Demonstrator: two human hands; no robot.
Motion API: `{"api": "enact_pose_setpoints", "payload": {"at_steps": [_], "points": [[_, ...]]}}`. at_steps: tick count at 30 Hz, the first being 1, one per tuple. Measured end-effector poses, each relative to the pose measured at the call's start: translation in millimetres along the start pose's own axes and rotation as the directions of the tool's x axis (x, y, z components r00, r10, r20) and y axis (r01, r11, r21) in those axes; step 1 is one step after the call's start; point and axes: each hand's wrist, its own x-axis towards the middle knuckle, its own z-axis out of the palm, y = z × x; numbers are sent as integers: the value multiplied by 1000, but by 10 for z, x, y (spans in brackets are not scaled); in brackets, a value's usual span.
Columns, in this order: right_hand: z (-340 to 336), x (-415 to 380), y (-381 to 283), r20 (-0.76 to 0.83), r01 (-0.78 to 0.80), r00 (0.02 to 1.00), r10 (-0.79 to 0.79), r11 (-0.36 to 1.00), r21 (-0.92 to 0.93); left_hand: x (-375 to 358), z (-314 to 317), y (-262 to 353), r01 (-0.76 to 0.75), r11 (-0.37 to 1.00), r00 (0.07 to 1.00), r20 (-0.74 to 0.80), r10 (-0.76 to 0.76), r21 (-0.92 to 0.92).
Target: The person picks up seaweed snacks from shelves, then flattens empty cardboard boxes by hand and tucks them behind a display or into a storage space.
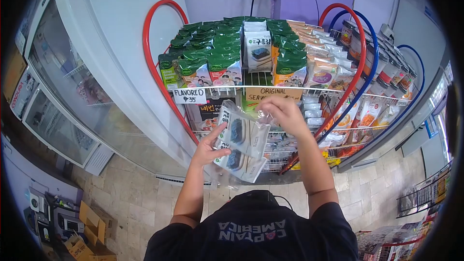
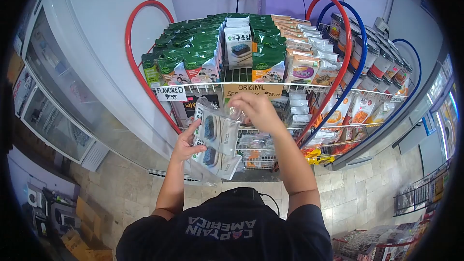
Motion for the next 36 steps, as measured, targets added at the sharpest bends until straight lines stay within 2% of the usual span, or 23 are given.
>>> {"api": "enact_pose_setpoints", "payload": {"at_steps": [1,3,4,5,7,8,9,12,13,16,19,22,25,28,31,34,36], "points": [[-21,36,-28,29,-148,989,145,977,156,-9,-10,1,11,1000,1000,24,-11,-9],[43,109,131,-169,73,983,-77,997,-29,-2,16,12,60,998,998,-16,-59,27],[71,145,180,-246,174,948,-203,975,-137,10,26,22,80,996,996,-39,-79,48],[53,118,202,-322,159,897,-303,900,-405,19,31,19,60,994,996,-77,-53,90],[-9,-14,-167,-191,-93,981,42,960,-264,38,52,-10,23,985,989,-149,2,170],[-18,-80,-270,-104,-236,970,218,949,-208,41,68,-4,18,987,989,-151,7,163],[-3,-121,-216,5,-149,987,159,934,-325,39,90,20,17,988,988,-152,6,154],[132,-190,60,3,11,1000,-11,974,-227,27,110,98,-11,976,993,-110,36,218],[138,-193,57,-19,-67,998,65,986,-152,32,106,122,-30,967,994,-90,54,253],[88,-266,212,-10,-103,995,103,993,-65,28,24,205,-24,912,1000,3,24,410],[143,-257,452,-116,94,988,-106,991,-100,46,6,284,-96,838,994,90,55,538],[211,-317,380,-329,-124,936,122,992,16,51,179,341,-27,995,992,-118,38,96],[360,-357,465,-339,-107,894,293,875,473,2,89,220,-53,957,992,-94,83,285],[467,-422,507,-259,-107,882,394,701,705,-35,7,151,-39,961,990,-117,73,274],[576,-477,401,-197,-156,877,437,650,744,-66,-45,147,-67,911,985,-118,125,407],[573,-539,381,-143,-244,888,436,712,658,-81,-62,217,-107,810,980,-75,183,576],[623,-548,390,-181,-221,900,396,774,594,-78,-23,362,-112,749,987,-16,162,652]]}}
